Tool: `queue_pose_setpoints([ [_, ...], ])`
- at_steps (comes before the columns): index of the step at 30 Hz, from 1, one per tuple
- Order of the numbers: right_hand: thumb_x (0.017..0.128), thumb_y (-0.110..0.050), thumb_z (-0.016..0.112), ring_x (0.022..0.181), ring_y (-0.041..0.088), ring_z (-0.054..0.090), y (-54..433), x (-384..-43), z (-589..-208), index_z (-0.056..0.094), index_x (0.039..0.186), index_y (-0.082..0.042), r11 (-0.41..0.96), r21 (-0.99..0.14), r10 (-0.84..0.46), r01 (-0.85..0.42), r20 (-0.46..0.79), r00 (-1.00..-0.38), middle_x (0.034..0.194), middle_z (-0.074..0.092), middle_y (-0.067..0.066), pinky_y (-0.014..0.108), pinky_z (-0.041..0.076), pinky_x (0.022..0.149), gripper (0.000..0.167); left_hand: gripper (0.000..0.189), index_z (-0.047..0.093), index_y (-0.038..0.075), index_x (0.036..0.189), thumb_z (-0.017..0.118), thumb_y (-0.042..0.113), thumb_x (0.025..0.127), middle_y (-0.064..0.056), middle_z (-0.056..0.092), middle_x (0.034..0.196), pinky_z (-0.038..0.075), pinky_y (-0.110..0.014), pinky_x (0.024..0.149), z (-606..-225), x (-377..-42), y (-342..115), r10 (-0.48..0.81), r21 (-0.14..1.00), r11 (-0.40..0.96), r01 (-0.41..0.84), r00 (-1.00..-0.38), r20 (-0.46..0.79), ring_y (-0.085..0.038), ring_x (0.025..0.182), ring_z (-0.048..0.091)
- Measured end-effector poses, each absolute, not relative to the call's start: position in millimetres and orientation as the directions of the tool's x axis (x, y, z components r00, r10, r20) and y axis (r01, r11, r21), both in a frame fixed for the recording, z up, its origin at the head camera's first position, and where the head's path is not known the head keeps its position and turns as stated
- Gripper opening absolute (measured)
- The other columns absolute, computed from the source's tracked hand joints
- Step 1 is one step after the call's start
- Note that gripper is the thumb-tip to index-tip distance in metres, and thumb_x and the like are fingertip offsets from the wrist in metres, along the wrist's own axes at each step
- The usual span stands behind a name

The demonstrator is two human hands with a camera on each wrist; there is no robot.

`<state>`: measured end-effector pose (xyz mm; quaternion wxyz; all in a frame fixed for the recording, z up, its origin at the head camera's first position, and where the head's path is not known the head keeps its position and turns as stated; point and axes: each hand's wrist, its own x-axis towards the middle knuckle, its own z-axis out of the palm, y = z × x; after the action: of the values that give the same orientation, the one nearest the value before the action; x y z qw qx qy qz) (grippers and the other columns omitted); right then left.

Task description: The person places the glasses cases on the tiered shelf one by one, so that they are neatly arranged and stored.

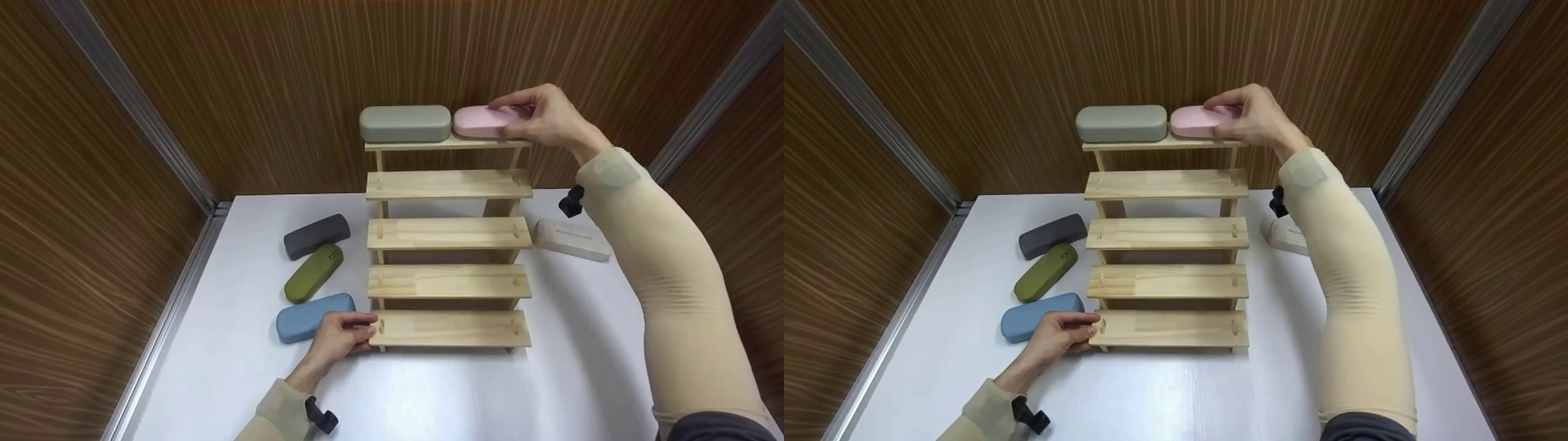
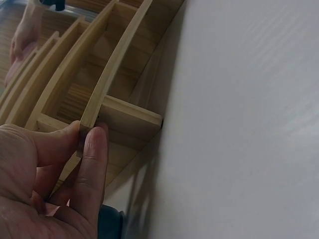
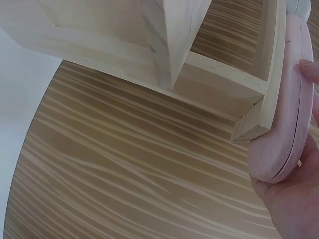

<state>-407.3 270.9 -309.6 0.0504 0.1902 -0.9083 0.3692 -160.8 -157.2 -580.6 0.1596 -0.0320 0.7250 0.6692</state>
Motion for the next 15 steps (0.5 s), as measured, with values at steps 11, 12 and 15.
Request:
queue_pose_setpoints([
  [11,0.088,-0.01,0.091,0.102,0.005,0.063,270.2,-407.8,-310.7,0.084,0.132,-0.01,0.623,-0.65,-0.332,-0.435,0.283,-0.9,0.132,0.081,0.009,0.013,0.047,0.085,0.045,0.032,0.08,-0.006,0.129,0.082,0.001,0.098,-0.015,0.083,0.118,0.069,-0.023,0.07,-581.1,-161.6,-157.4,0.168,0.961,0.107,-0.254,-0.948,-0.27,-0.01,0.084,0.078],
  [12,0.088,-0.009,0.092,0.102,0.005,0.063,269.8,-407.9,-310.6,0.084,0.132,-0.009,0.618,-0.648,-0.339,-0.446,0.292,-0.894,0.132,0.081,0.012,0.013,0.048,0.085,0.045,0.032,0.08,-0.006,0.129,0.082,0.001,0.098,-0.014,0.084,0.116,0.069,-0.023,0.07,-581.2,-161.9,-157.5,0.168,0.961,0.107,-0.255,-0.948,-0.27,-0.01,0.083,0.078],
  [15,0.087,-0.008,0.092,0.101,0.003,0.064,269.3,-409.1,-310.8,0.084,0.132,-0.008,0.613,-0.641,-0.35,-0.463,0.305,-0.886,0.134,0.081,0.016,0.011,0.047,0.085,0.046,0.032,0.081,-0.005,0.128,0.082,0.002,0.098,-0.012,0.084,0.114,0.068,-0.022,0.071,-581.7,-162.8,-157.6,0.165,0.959,0.11,-0.262,-0.947,-0.277,-0.01,0.084,0.078],
])
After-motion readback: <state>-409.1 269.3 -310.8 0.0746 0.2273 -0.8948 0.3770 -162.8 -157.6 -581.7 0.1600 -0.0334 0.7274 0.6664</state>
